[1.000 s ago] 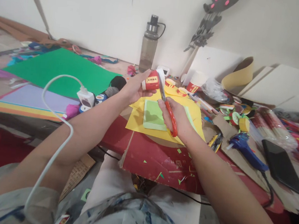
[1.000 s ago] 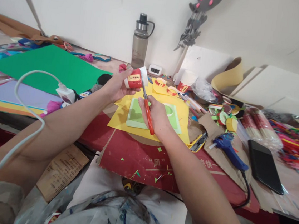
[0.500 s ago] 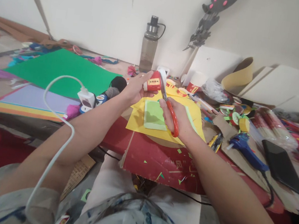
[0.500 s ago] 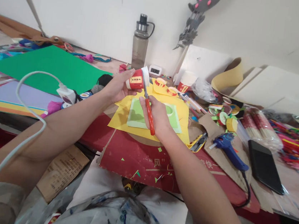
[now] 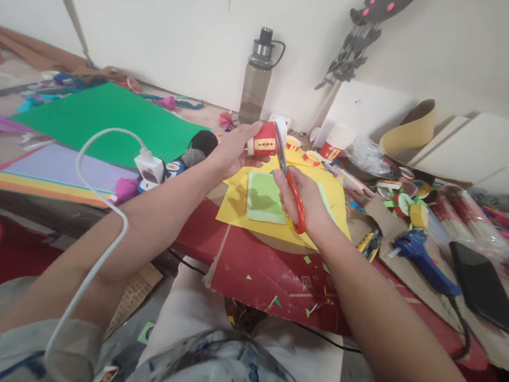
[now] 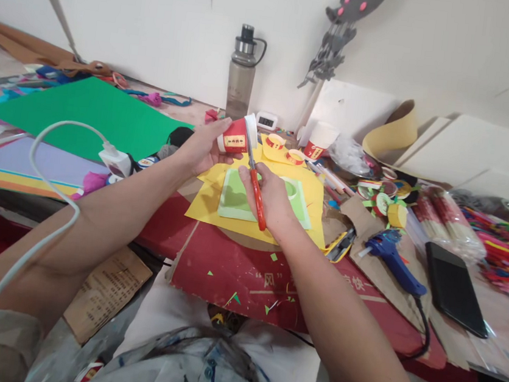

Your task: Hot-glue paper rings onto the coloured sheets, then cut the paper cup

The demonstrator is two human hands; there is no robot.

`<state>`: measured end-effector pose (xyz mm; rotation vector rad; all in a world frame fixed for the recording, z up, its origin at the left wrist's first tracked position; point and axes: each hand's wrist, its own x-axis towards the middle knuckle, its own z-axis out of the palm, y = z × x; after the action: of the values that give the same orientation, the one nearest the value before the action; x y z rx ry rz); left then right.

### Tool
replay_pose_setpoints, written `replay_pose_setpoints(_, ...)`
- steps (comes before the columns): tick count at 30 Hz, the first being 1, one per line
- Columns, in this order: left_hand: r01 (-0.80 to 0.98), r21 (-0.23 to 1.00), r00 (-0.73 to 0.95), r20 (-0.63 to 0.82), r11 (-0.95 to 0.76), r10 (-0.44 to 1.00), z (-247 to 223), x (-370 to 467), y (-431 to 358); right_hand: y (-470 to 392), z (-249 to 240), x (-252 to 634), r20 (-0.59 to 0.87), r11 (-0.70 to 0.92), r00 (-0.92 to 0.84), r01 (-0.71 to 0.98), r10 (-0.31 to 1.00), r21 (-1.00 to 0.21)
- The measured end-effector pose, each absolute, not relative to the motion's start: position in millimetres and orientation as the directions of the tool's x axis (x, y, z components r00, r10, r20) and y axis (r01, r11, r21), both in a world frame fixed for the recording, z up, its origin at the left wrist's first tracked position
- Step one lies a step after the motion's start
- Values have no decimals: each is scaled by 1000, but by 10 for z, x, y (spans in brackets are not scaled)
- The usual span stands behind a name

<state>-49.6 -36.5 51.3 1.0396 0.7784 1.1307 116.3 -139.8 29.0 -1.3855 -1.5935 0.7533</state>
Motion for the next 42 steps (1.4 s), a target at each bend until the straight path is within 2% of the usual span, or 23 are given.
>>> replay_pose_setpoints(7,-342,938,264,50,45,963,514,-480,-380,-1412,311,1145,223,181,39,459,974,-870)
replay_pose_setpoints(14,-373,927,289,83,32,954,460,-496,-309,-1418,338,1120,286,237,20,509,958,-828)
replay_pose_setpoints(21,-381,914,318,-13,141,948,382,-511,-187,-1423,328,1113,282,242,4,506,959,-828)
replay_pose_setpoints(28,-418,907,244,68,42,967,405,-469,-250,-1415,316,1123,255,235,-22,476,967,-848)
replay_pose_setpoints(42,-400,916,261,80,33,962,447,-450,-325,-1402,325,1116,281,228,22,525,959,-820)
